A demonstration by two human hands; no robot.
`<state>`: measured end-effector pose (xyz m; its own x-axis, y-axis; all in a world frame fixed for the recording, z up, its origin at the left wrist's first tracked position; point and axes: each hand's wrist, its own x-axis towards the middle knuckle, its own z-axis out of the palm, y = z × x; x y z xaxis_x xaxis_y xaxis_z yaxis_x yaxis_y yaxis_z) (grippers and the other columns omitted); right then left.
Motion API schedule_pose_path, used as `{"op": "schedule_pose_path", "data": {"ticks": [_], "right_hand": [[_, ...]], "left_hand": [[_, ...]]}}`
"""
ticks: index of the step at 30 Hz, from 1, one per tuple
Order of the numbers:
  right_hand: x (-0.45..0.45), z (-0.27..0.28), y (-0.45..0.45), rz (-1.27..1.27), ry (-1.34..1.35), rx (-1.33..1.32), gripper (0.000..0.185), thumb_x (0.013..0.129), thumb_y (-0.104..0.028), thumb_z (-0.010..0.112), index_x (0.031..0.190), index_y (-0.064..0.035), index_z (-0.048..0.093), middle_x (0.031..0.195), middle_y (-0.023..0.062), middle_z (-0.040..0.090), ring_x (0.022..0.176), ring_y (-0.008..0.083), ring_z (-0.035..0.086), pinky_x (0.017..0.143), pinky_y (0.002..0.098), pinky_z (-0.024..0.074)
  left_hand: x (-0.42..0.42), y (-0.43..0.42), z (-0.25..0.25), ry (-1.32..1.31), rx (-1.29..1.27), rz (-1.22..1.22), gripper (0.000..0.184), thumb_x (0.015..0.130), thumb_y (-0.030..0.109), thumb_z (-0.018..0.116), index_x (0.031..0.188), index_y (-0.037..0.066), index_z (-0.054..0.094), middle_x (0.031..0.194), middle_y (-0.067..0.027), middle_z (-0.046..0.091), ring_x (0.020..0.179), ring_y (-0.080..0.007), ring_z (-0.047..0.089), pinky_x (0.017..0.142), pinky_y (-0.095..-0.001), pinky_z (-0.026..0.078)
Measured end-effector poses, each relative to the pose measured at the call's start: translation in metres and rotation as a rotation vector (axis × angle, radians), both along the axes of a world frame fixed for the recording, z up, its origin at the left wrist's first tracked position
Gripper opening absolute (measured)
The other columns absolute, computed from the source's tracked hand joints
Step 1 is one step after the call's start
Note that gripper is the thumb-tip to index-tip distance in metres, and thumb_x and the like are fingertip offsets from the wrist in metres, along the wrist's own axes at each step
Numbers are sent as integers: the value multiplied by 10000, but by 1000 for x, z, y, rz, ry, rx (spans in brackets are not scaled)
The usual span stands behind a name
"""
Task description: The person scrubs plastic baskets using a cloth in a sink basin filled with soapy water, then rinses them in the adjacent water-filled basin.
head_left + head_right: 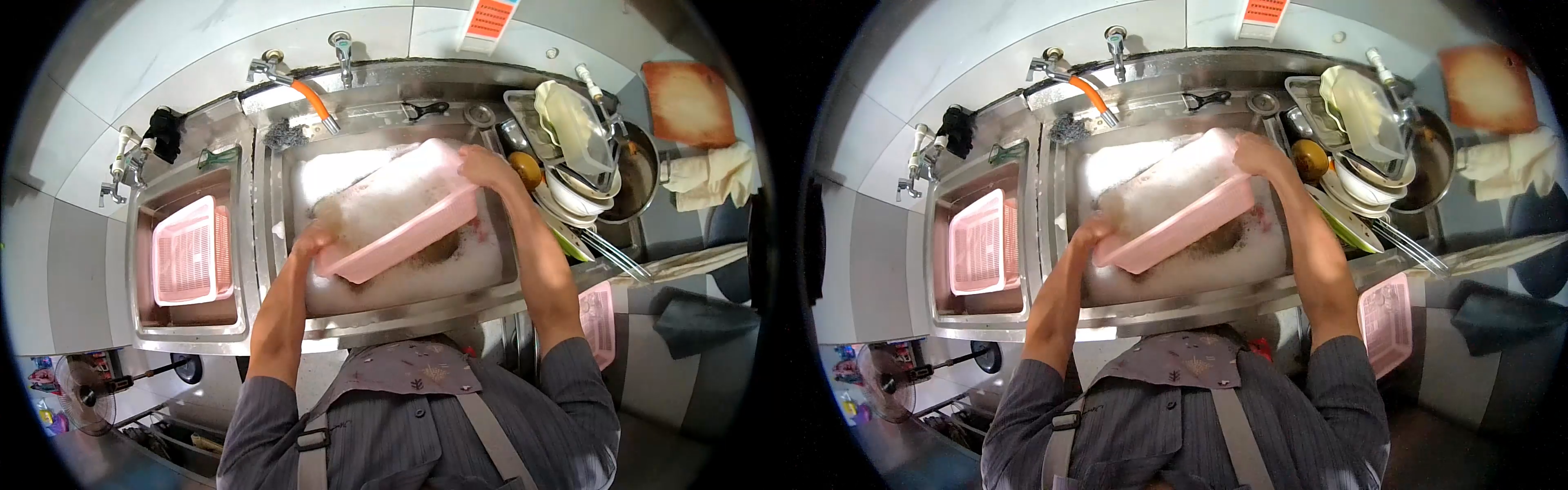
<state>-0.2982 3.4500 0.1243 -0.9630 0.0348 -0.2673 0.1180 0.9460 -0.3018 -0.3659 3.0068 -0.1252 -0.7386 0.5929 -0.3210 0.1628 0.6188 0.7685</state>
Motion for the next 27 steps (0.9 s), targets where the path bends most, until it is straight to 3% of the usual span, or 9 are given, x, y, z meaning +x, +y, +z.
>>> {"op": "schedule_pose_path", "data": {"ticks": [5,9,11,15,18,20,22,24,27], "right_hand": [[27,-45,0,-41,-139,85,451,838,-177,582,1263,-30,615,1206,252,647,1128,377,628,951,456,483],[72,-115,-20,-150,-71,-20,635,925,-164,517,1520,-80,310,1258,316,589,1164,452,578,1004,486,448],[80,-153,-17,-257,-80,-129,694,988,-166,443,1589,-117,99,1363,362,490,1260,491,495,1070,520,391],[86,-140,-39,-305,-48,-136,661,990,-117,393,1588,-111,110,1384,354,476,1251,482,508,1067,519,393],[62,-148,-20,-338,-102,-146,691,976,-135,433,1584,-86,107,1370,355,491,1237,472,525,1026,519,424],[41,-125,-9,-238,-302,-65,708,946,-158,494,1564,-53,164,1305,349,547,1177,455,577,975,505,460],[23,-88,-8,-158,-314,-6,701,937,-178,516,1548,-44,199,1266,345,573,1141,451,598,962,500,470],[20,-82,-7,-78,-330,54,696,928,-198,538,1533,-35,234,1227,340,598,1105,448,618,948,495,480],[37,-115,-8,-87,-117,10,649,900,-157,558,1502,-73,329,1090,292,663,985,426,660,871,471,508]], "left_hand": [[22,19,50,3,-167,-21,368,857,266,639,1131,27,693,1090,-282,685,980,-332,686,813,-418,554],[53,39,56,114,-459,113,469,866,306,648,1210,-12,632,1055,-306,680,972,-351,689,810,-452,550],[85,54,66,467,-345,389,525,874,292,632,1258,-60,562,1004,-301,685,923,-369,695,793,-476,550],[85,47,14,383,-308,617,623,877,277,617,1349,-90,441,944,-262,698,873,-424,687,784,-495,551],[59,47,40,442,-333,635,522,859,278,630,1219,-96,569,970,-286,694,913,-438,677,796,-491,550],[26,21,58,106,-404,195,401,846,260,626,1039,-89,671,992,-310,687,970,-419,676,805,-480,549],[19,13,50,184,-290,303,343,828,232,625,905,-92,707,977,-307,692,948,-352,698,776,-453,557],[13,7,53,-118,-186,245,348,837,174,616,1048,-93,688,967,-265,707,900,-310,692,729,-413,561],[49,11,24,425,-439,162,365,874,170,597,1116,-99,639,888,-222,695,745,-300,676,669,-426,562]]}}
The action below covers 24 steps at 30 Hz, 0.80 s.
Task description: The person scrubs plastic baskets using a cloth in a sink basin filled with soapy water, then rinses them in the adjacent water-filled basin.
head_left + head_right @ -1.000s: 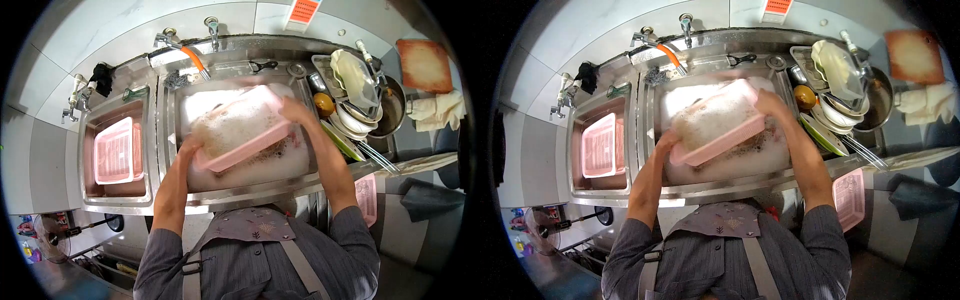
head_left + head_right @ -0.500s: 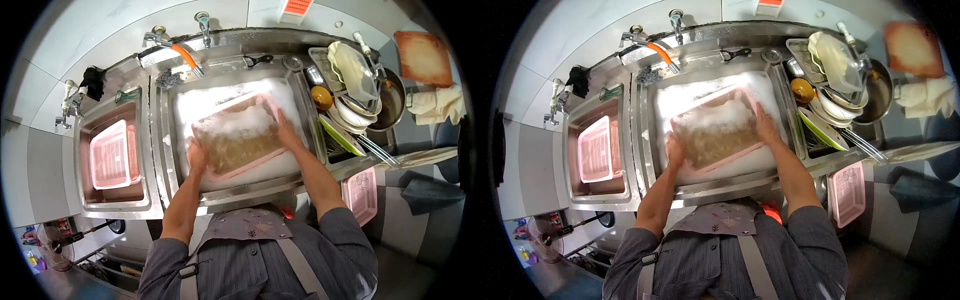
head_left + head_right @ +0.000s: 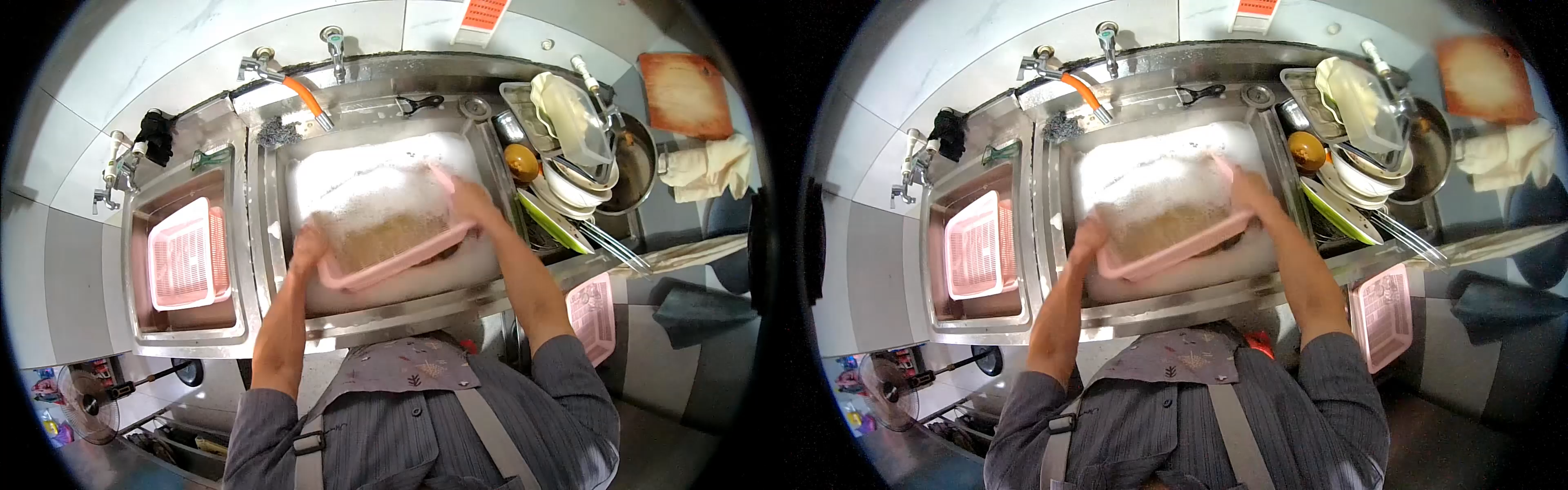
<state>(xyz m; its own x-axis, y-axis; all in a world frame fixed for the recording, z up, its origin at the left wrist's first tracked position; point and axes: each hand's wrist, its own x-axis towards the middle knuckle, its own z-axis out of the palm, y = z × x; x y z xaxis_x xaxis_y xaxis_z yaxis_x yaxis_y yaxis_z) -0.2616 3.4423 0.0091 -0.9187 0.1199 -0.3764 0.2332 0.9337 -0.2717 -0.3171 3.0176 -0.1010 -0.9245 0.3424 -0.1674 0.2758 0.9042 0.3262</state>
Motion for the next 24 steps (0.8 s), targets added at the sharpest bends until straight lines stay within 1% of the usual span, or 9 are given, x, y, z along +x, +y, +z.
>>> {"op": "schedule_pose_path", "data": {"ticks": [3,6,9,11,14,17,21,23,24], "right_hand": [[38,-32,-17,-159,82,-138,637,952,-168,501,1523,-34,250,1174,323,615,1066,462,624,945,510,479],[51,-82,-21,-227,266,-40,666,980,-169,477,1556,-45,167,1309,333,518,1121,526,560,960,552,466],[28,-74,-11,-338,71,-183,686,961,-167,509,1545,-27,176,1261,321,568,1087,499,590,960,533,475],[12,-7,-15,-200,25,-73,649,954,-196,526,1526,-95,237,1168,309,629,1034,489,624,911,540,486],[-2,22,-8,-76,-140,-42,596,938,-196,536,1486,-72,337,1167,290,642,1012,484,636,893,533,494],[28,18,-21,-107,47,-142,575,950,-194,518,1488,-64,366,1196,304,623,1064,453,627,905,506,493],[45,-65,-18,-352,246,-248,526,997,-229,483,1487,-54,406,1362,294,533,1230,448,530,1070,478,387],[43,-84,-14,-510,191,-316,531,990,-271,508,1463,-41,440,1366,286,534,1232,447,528,1068,472,389],[43,-94,-11,-565,176,-339,533,988,-284,517,1456,-36,452,1367,283,534,1233,447,527,1068,469,390]], "left_hand": [[31,16,-12,315,-196,-55,378,898,168,584,1162,-103,606,835,-193,686,642,-294,666,630,-435,562],[39,28,-18,296,136,325,412,863,196,617,1112,-126,556,883,-237,685,731,-372,693,673,-460,574],[19,16,-15,265,-41,174,503,856,255,629,1135,-157,554,892,-241,695,803,-396,697,735,-448,571],[-5,2,-3,257,-205,42,600,854,314,636,1159,-194,547,903,-247,706,878,-422,698,800,-436,567],[-27,-6,-3,-321,253,334,633,891,349,606,1182,-210,543,901,-268,705,877,-434,697,800,-422,570],[-2,-2,-46,57,65,181,546,943,357,530,1257,-90,539,956,-270,701,891,-453,689,847,-476,552],[43,36,-3,9,126,483,444,960,264,494,1303,-16,468,1000,-239,681,872,-432,687,763,-522,560],[33,23,-36,7,96,405,399,956,272,516,1241,-6,537,997,-213,691,875,-401,694,763,-510,562],[24,12,-69,201,-151,112,256,915,238,547,1057,35,613,894,-196,680,805,-360,678,726,-474,556]]}}
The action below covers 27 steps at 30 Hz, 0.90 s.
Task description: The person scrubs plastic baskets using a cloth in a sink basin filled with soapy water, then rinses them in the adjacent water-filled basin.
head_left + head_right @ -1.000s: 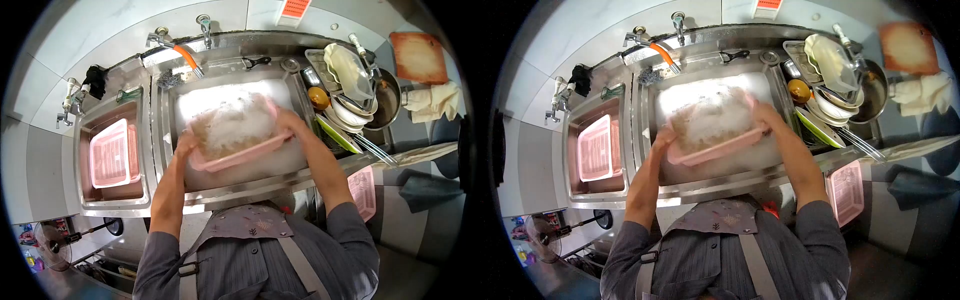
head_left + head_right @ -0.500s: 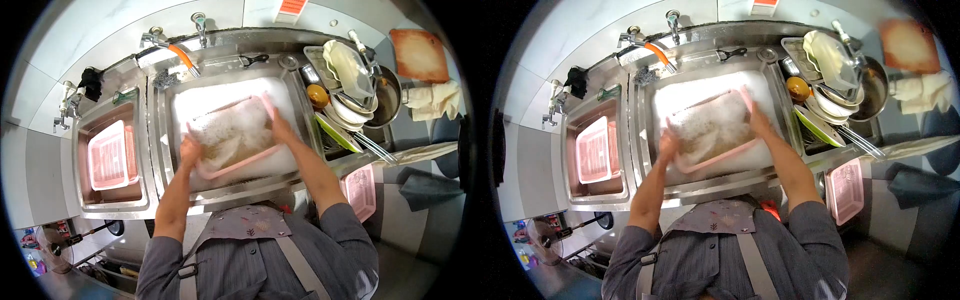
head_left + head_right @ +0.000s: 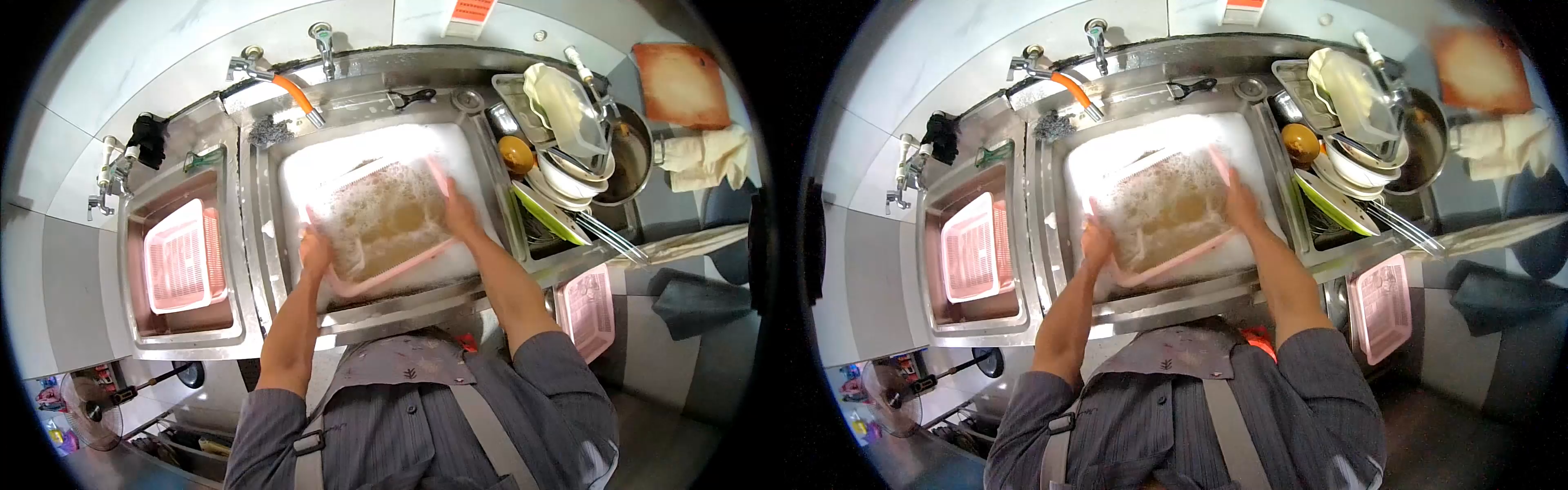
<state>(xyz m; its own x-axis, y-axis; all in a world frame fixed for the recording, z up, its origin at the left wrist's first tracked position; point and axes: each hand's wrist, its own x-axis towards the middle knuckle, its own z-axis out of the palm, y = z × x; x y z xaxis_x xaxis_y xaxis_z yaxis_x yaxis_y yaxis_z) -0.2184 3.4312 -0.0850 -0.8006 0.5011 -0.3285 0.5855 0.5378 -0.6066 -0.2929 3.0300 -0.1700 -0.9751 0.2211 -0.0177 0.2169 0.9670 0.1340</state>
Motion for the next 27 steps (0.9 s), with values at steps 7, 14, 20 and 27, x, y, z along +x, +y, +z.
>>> {"op": "schedule_pose_path", "data": {"ticks": [7,14,20,27], "right_hand": [[-98,132,41,614,-386,471,258,814,-138,579,923,33,739,890,241,712,770,401,688,719,491,536],[-107,349,-61,868,-358,856,328,814,-150,526,1009,-4,747,1154,193,695,1054,353,684,873,461,542],[-71,436,-126,759,-170,1083,282,785,-58,520,938,36,736,963,276,701,921,404,700,795,487,549],[-15,475,-164,769,353,1082,214,805,-6,520,932,72,675,827,285,674,835,422,686,740,487,537]], "left_hand": [[-56,-29,6,-623,741,-374,108,795,164,709,872,91,730,862,-79,704,717,-225,638,640,-392,528],[21,57,147,-1171,665,-122,337,912,247,671,1126,-13,688,1014,-156,717,857,-191,676,692,-360,559],[51,124,159,-1240,1106,46,489,1030,254,488,1401,-63,455,1281,-210,618,950,-284,691,812,-402,605],[50,152,199,-1372,1446,-73,490,1017,149,471,1456,-38,362,1363,-228,555,1237,-339,578,1015,-481,512]]}}
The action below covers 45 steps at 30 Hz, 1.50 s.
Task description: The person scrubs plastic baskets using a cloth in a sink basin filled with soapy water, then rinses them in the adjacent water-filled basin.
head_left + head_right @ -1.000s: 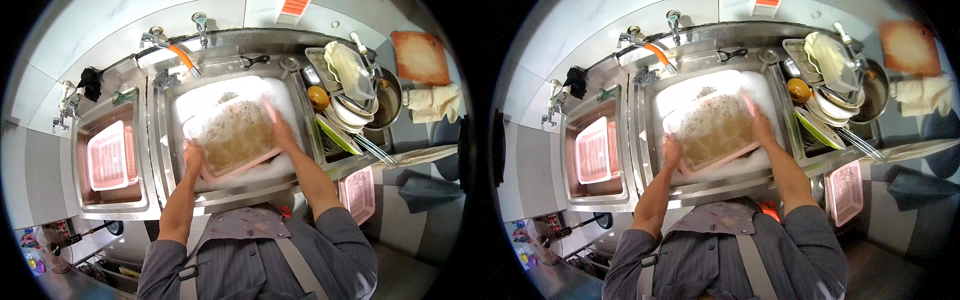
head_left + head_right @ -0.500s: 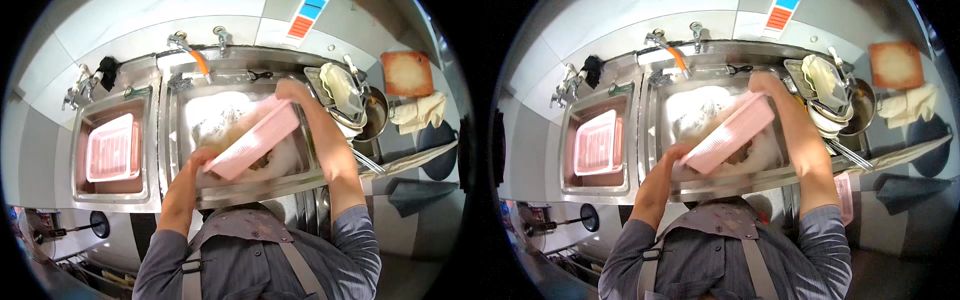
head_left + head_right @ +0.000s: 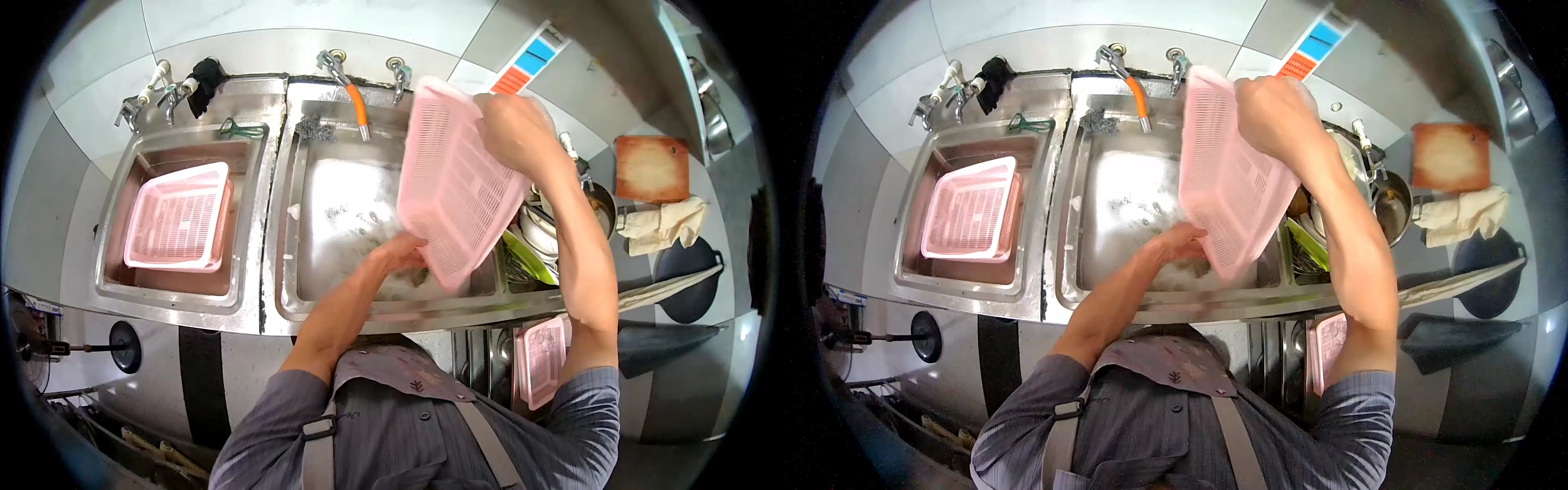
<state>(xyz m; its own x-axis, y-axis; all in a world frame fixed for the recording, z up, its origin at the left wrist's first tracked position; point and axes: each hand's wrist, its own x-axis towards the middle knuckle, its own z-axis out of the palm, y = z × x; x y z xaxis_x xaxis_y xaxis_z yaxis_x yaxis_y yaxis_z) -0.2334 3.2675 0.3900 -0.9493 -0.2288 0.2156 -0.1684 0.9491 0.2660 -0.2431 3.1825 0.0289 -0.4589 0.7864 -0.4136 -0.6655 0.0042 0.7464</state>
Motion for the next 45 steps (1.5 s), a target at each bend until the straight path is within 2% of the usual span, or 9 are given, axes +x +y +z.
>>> {"op": "schedule_pose_path", "data": {"ticks": [7,13,18,21,30,32,33,38,45], "right_hand": [[48,13,-5,183,62,-197,333,882,-122,624,1195,-15,662,1004,222,697,922,410,657,818,459,526],[59,15,14,198,68,-289,374,874,-118,659,1236,-26,654,1039,214,705,926,398,671,825,442,531],[51,5,42,238,98,-316,384,903,-134,616,1279,-57,633,911,196,709,828,332,702,786,431,550],[44,-2,58,241,107,-307,380,901,-133,617,1272,-53,623,908,204,707,838,339,701,798,434,549],[36,-44,114,57,92,-380,387,891,-154,615,1268,-67,585,1012,216,700,947,387,675,854,473,514],[31,-63,128,44,109,-408,354,902,-169,608,1235,-49,594,980,220,701,938,387,677,849,476,511],[27,-75,138,47,131,-498,359,902,-181,610,1235,-47,595,1009,221,700,958,394,671,854,471,512],[11,-158,167,24,141,-672,374,910,-207,605,1248,-45,598,1071,223,698,957,393,677,850,459,521],[-17,-360,180,-77,-368,-1203,371,949,-251,626,1210,12,616,976,164,726,842,258,702,767,367,539]], "left_hand": [[-17,2,1,-158,162,196,466,1007,73,444,1456,-9,354,1402,-219,518,1240,-343,568,1052,-471,481],[-19,-8,17,-76,179,251,449,1002,46,454,1437,-7,354,1350,-196,559,1228,-320,583,1038,-469,485],[-21,-10,12,-55,160,254,395,1008,78,467,1390,4,399,1315,-174,592,1205,-287,603,995,-434,515],[-18,-13,11,-51,87,332,314,1003,132,512,1295,36,447,1242,-147,632,990,-255,697,857,-397,582],[-3,-69,-6,-25,113,603,351,988,59,534,1327,97,452,1163,-106,655,893,-202,684,681,-367,594],[15,-76,19,-48,65,811,368,981,64,566,1328,129,464,1176,-84,650,912,-183,668,655,-359,580],[18,-85,17,-22,128,812,404,954,48,605,1329,122,474,1208,-96,643,1056,-231,652,775,-384,596],[20,-125,23,138,210,1076,278,927,-11,581,1187,63,516,1145,-125,655,979,-240,670,870,-407,591],[32,-162,114,472,-84,1073,275,849,-30,593,1122,-56,565,1006,-143,674,838,-210,670,741,-324,557]]}}
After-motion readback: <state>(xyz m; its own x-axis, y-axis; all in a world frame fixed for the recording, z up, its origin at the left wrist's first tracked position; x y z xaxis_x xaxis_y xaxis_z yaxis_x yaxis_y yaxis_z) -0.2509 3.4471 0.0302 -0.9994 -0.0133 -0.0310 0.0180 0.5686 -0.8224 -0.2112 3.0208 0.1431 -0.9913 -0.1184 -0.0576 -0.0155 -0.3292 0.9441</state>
